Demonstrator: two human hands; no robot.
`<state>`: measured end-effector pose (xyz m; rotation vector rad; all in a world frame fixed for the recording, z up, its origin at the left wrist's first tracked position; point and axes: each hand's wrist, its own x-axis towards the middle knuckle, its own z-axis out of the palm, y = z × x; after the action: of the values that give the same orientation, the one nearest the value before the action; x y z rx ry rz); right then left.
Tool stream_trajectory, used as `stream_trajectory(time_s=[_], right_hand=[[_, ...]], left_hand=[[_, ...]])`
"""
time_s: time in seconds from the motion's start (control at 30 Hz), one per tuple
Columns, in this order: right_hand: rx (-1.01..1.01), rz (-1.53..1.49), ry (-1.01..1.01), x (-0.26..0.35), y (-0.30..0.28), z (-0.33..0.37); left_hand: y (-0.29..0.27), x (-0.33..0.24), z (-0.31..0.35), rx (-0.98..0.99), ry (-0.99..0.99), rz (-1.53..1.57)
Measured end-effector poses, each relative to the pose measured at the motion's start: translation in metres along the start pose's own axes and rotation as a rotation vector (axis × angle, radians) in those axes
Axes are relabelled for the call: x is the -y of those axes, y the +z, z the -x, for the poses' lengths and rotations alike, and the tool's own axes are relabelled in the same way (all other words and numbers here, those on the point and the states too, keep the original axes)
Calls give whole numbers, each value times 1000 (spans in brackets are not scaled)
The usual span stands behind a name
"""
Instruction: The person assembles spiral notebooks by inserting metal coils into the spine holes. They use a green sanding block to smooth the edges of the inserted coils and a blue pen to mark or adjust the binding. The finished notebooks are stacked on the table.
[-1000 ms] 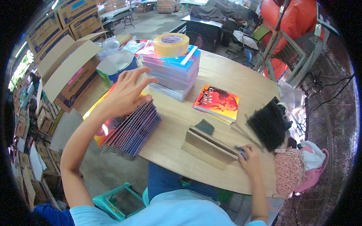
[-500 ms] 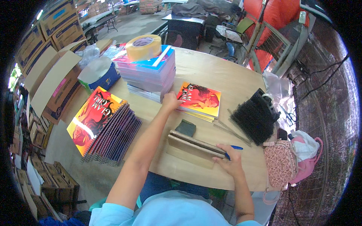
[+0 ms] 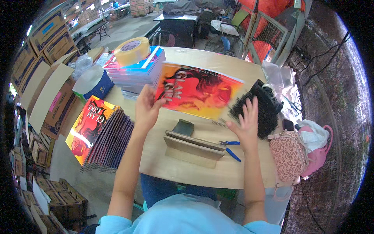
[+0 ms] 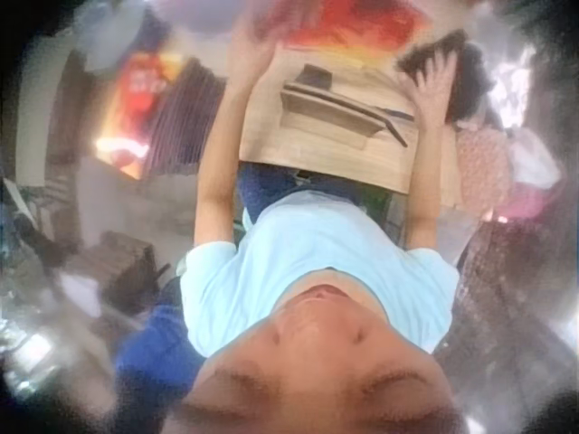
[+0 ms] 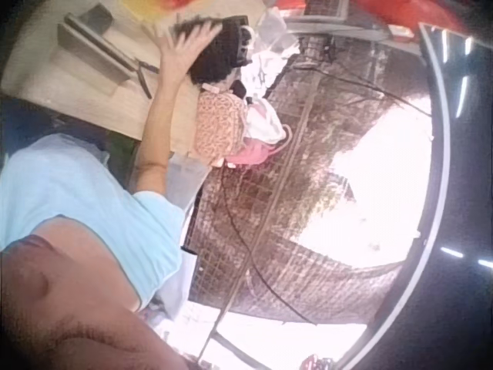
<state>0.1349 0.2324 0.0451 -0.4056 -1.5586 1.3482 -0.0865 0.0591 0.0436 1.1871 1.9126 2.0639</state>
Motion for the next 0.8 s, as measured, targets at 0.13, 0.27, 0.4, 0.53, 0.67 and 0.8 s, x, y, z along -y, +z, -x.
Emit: stream_trajectory(time_s=[0.13, 0.27, 0.4, 0.53, 0.67, 0.8], right_hand=[[422, 85, -96, 15, 29, 12], [474, 251, -63, 13, 77, 37], [461, 361, -125, -1, 79, 46], [482, 718, -53, -2, 31, 64], [323, 600, 38, -14, -23, 96], [394, -62, 285, -48, -45, 104]], left_hand=[[-31, -20, 49, -64, 83, 12], [-67, 42, 79, -170, -263, 556], [-63, 65, 92, -34, -309, 245], [-35, 89, 122, 176, -318, 116], [-5, 63, 130, 381, -286, 297], [1, 68, 140, 290, -262, 335]])
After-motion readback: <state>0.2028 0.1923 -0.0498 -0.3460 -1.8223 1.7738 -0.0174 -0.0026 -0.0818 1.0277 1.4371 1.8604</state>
